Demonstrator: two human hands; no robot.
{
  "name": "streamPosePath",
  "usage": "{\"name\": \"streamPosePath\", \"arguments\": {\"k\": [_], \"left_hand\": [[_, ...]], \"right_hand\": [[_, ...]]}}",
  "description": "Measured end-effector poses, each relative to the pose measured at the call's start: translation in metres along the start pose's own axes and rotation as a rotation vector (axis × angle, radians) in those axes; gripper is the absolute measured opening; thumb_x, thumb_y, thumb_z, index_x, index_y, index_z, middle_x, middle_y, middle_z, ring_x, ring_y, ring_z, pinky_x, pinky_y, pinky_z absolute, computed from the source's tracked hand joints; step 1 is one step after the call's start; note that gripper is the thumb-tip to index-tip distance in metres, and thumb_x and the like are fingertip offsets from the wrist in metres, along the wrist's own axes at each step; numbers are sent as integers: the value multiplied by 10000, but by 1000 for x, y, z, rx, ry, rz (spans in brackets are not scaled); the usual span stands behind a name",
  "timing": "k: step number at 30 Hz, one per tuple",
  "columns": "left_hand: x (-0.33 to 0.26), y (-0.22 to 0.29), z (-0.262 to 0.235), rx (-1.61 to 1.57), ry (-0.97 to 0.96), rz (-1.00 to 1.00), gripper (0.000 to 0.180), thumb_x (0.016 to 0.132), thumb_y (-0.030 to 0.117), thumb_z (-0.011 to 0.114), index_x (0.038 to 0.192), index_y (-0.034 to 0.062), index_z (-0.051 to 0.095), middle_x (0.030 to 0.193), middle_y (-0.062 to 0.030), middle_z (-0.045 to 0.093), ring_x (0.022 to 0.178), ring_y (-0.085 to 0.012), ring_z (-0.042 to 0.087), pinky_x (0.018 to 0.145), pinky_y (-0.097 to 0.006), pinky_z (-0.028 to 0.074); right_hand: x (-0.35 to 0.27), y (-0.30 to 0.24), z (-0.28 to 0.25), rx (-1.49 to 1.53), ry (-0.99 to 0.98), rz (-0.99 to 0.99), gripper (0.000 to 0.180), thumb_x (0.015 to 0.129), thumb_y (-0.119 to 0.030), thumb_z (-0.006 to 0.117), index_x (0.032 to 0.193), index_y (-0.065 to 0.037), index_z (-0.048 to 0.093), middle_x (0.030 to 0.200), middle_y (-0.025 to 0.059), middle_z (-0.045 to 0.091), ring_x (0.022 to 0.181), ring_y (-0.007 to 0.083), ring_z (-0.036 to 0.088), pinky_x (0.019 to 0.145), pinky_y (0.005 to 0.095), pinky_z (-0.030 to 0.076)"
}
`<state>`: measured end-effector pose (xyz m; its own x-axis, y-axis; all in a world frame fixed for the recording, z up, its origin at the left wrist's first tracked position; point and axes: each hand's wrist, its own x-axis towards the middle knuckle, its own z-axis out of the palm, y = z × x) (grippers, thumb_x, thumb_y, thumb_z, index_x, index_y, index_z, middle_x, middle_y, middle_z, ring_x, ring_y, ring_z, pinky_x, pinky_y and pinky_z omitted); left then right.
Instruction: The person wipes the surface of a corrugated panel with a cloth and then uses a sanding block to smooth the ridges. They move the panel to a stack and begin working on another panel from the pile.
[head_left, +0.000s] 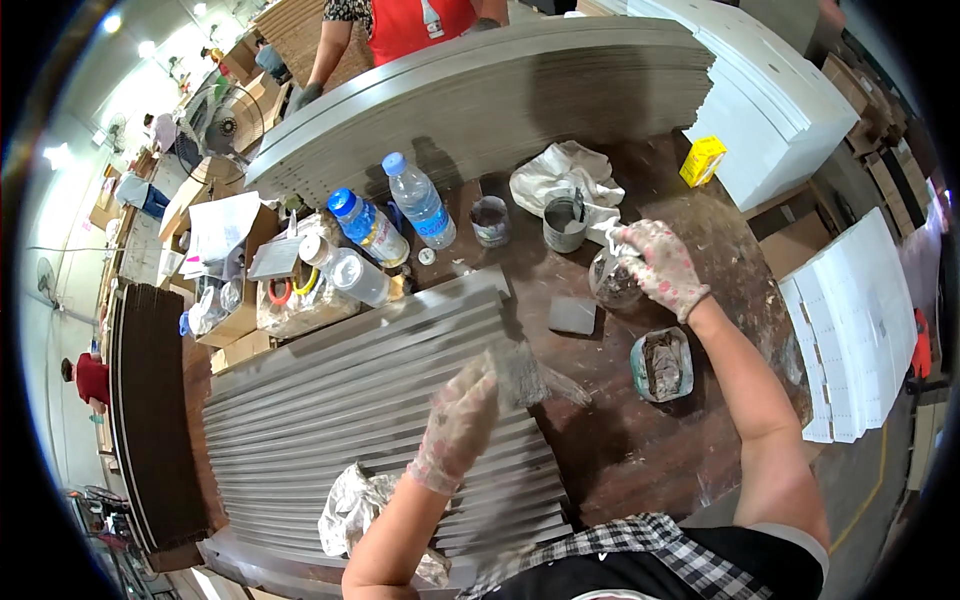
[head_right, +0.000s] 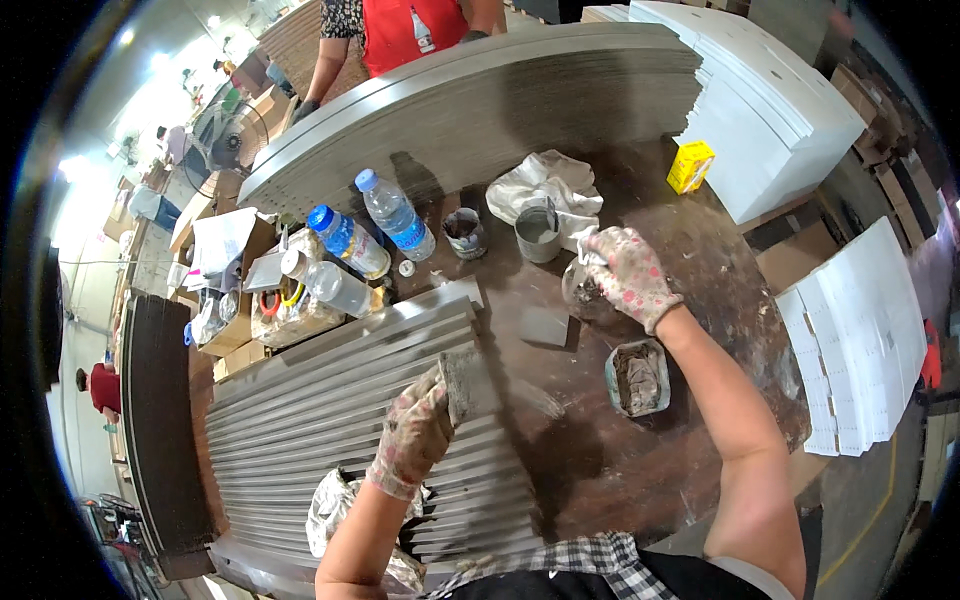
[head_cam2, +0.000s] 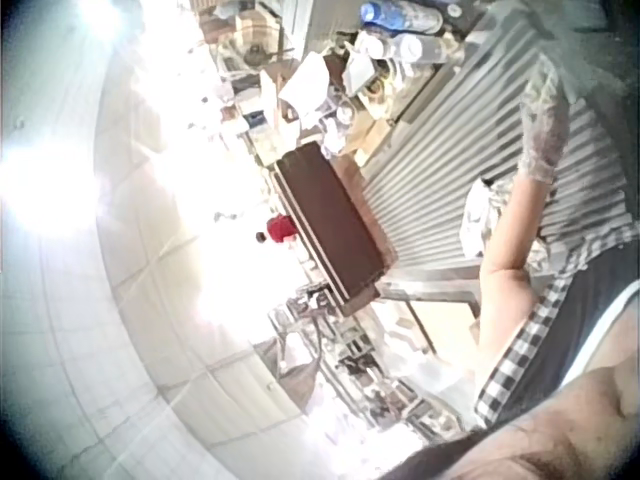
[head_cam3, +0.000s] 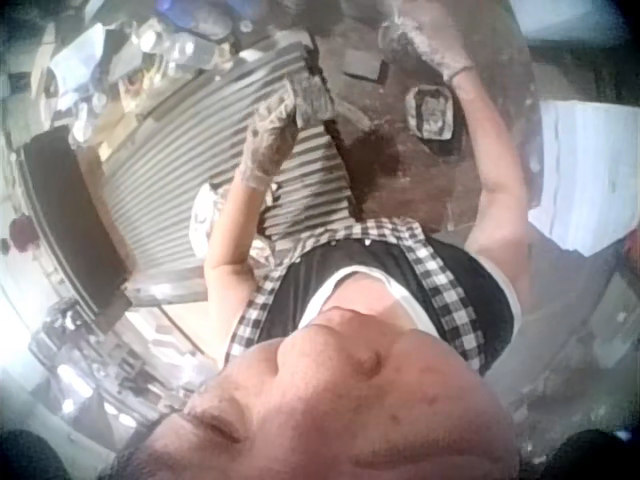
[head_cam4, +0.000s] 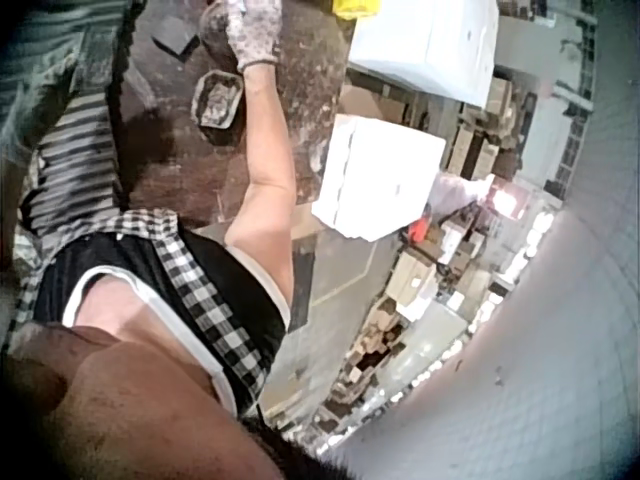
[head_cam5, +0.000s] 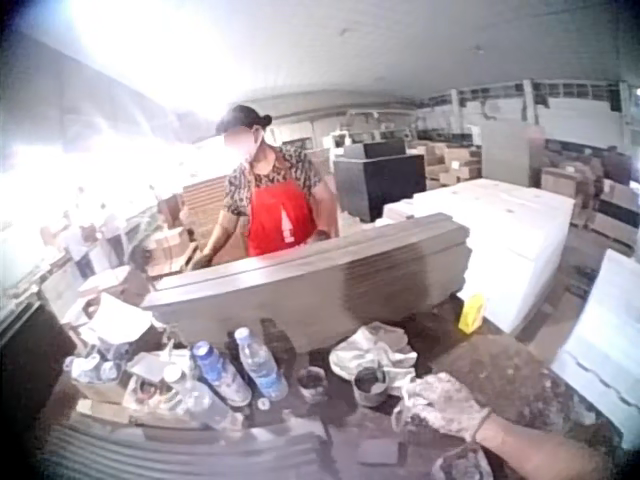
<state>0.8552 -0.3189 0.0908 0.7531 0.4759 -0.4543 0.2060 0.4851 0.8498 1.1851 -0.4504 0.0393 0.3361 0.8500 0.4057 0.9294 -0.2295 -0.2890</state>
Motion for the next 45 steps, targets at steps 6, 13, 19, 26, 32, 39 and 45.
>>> {"name": "streamPosePath", "arguments": {"k": [6, 13, 19, 26, 32, 39, 45], "left_hand": [[-22, -14, -14, 15, 42, 129, 496, 901, 322, 638, 1280, 16, 544, 911, 5, 632, 622, -46, 490, 493, -185, 339], [-39, -16, -8, -268, 102, 34, 357, 951, 183, 571, 1259, 4, 560, 963, 43, 627, 763, -18, 538, 637, -169, 440], [-45, -32, -28, -173, 36, 216, 523, 914, 189, 613, 1364, -9, 436, 1313, -119, 544, 1197, -222, 529, 997, -333, 437], [-52, -33, -10, -475, 49, 154, 603, 891, 224, 640, 1409, 39, 392, 1420, -108, 445, 1305, -265, 427, 1096, -438, 335], [-55, -38, -7, -583, -7, 288, 734, 851, 295, 695, 1454, 98, 327, 1476, -92, 379, 1340, -303, 376, 1119, -480, 306], [-73, -53, 9, -631, -172, 489, 612, 937, 122, 560, 1465, 12, 272, 1443, -133, 414, 1321, -212, 400, 1118, -334, 301], [-129, -48, -22, 953, 388, 897, 611, 832, 151, 680, 1374, 17, 433, 1290, -138, 572, 1280, -277, 479, 1152, -450, 246]], "right_hand": [[90, -34, -67, -19, 322, -8, 332, 831, -228, 652, 1124, -75, 629, 1014, 127, 634, 966, 304, 584, 875, 405, 472], [152, -11, -20, 28, -92, 113, 392, 811, -223, 655, 1165, -56, 631, 1130, 147, 633, 1081, 322, 586, 938, 400, 458], [139, -16, -4, 18, -16, 8, 362, 826, -247, 646, 1150, -85, 641, 1133, 129, 635, 1096, 314, 574, 950, 395, 452], [132, -15, 4, 28, -151, 24, 361, 842, -297, 639, 1143, -99, 642, 1162, 118, 633, 1085, 320, 581, 950, 404, 456], [76, -76, -14, 85, 65, -140, 235, 894, -214, 612, 1041, -37, 655, 1035, 119, 672, 954, 269, 631, 834, 363, 501], [-57, -209, -11, 1752, -713, 596, 337, 974, -317, 541, 1136, -30, 613, 982, 30, 667, 841, 112, 636, 686, 255, 535], [-93, -219, 0, 2172, -656, 541, 583, 913, -356, 616, 1280, 75, 474, 1169, 164, 627, 998, 242, 654, 838, 367, 569]]}}
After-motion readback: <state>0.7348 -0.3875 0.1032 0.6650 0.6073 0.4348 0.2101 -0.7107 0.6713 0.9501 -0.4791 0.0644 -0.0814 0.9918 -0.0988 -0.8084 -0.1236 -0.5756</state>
